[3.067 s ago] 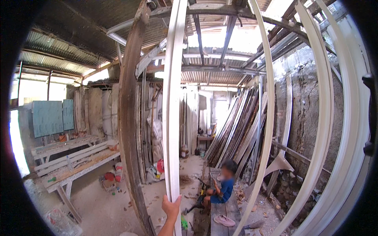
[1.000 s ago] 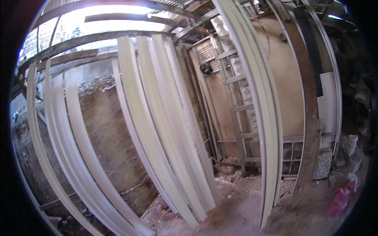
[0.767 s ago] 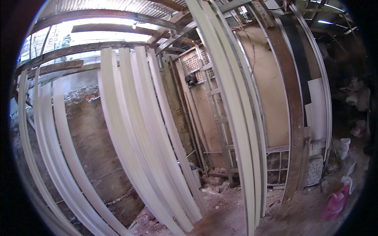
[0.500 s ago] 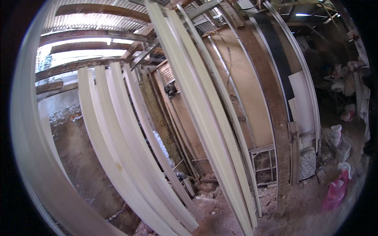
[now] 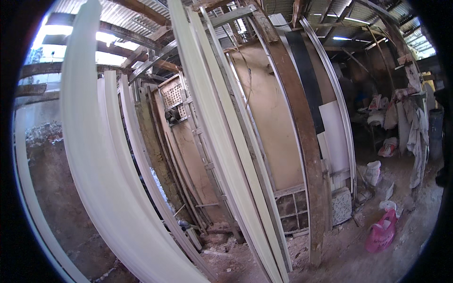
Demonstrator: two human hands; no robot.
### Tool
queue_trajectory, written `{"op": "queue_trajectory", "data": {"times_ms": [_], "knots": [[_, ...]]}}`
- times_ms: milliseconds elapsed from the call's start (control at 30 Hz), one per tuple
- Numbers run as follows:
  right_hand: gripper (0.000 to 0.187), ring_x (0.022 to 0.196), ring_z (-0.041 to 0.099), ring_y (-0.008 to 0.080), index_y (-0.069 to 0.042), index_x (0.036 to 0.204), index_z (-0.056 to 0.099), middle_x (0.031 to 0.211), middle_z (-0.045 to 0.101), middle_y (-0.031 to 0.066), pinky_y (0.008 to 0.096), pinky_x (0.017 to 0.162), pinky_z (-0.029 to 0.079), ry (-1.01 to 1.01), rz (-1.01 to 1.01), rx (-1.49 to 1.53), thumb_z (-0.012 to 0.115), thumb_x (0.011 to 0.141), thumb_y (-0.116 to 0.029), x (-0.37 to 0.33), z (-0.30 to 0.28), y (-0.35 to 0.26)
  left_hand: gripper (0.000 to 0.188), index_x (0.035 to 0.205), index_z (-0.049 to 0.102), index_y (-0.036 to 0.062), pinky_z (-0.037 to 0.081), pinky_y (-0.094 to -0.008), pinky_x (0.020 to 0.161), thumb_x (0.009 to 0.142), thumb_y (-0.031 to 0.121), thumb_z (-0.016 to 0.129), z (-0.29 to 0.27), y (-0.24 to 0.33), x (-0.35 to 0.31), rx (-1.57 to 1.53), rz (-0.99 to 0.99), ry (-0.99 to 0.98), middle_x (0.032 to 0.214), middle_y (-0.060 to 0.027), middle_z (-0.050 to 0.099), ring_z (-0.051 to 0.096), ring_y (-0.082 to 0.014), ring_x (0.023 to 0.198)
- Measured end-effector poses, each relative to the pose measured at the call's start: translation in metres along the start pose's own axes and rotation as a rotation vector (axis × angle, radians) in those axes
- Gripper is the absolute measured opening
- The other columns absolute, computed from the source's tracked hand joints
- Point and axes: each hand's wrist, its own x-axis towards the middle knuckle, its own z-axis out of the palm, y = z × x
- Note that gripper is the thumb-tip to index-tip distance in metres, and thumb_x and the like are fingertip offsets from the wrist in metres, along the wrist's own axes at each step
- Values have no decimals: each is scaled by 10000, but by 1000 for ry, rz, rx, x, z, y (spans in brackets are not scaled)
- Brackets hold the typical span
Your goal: The person uses a small hand tool to scrape and smooth the edges of long white wooden mouldings on a workbench. They repeatedly reposition the mouldings and work along their length, then lift one moulding and place it upright among other finished pieces.
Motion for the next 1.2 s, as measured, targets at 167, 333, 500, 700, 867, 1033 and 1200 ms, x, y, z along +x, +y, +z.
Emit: {"op": "queue_trajectory", "data": {"times_ms": [167, 333, 500, 700, 867, 1033, 1200], "knots": [[470, 891, 564, 124, -22, 1068, 676, 938, 646, 31, 350, 792, 489, -12, 91, 141, 557, 1019, -474, 59, 12, 31, 488, 1151, 648, -18, 544, -375, 787, 854, 327, 822, -10, 65, 54, 295, -64, -41, 1013, -101, 723, 667, -209, 916], [532, 900, 595, 120, 35, 1103, 685, 993, 679, 38, 321, 742, 514, 77, 163, 353, 572, 1011, -476, 109, 27, 20, 575, 1202, 652, -22, 550, -364, 771, 828, 373, 838, -17, 70, 133, 157, 116, -284, 1000, -107, 735, 672, -193, 921], [576, 929, 615, 135, 40, 1154, 675, 1004, 691, 56, 326, 754, 538, 308, 120, 174, 629, 963, -501, 138, 40, -20, 682, 1318, 589, -18, 530, -358, 876, 819, 389, 813, -5, 34, 219, 21, 96, -479, 1150, -148, 710, 667, -218, 1001], [508, 897, 616, 135, 21, 1156, 672, 989, 687, 53, 320, 737, 539, 259, -15, 89, 598, 984, -452, 179, 49, -22, 575, 1305, 583, -13, 543, -368, 878, 801, 120, 827, 21, 85, 245, -237, 124, -397, 1169, -172, 700, 680, -247, 1009], [454, 871, 616, 134, 5, 1158, 669, 977, 684, 50, 315, 723, 539, 276, -90, 106, 572, 1001, -410, 211, 35, -29, 435, 1194, 641, -25, 545, -349, 814, 819, 121, 805, 25, 141, 251, -5, 275, -307, 1074, -158, 715, 687, -219, 954], [403, 845, 616, 134, -10, 1159, 666, 964, 681, 46, 310, 709, 540, 306, -151, 193, 546, 1018, -369, 238, 17, -43, 378, 1120, 664, -34, 543, -346, 774, 819, 144, 808, 46, 172, 268, -213, 444, -335, 962, -137, 727, 687, -205, 862], [356, 819, 616, 133, -26, 1161, 662, 952, 678, 43, 305, 694, 540, 292, -156, 370, 520, 1035, -327, 267, 2, -47, 345, 1087, 671, -36, 544, -339, 755, 821, 136, 808, 57, 179, 273, -275, 500, -346, 926, -114, 730, 685, -189, 828]]}}
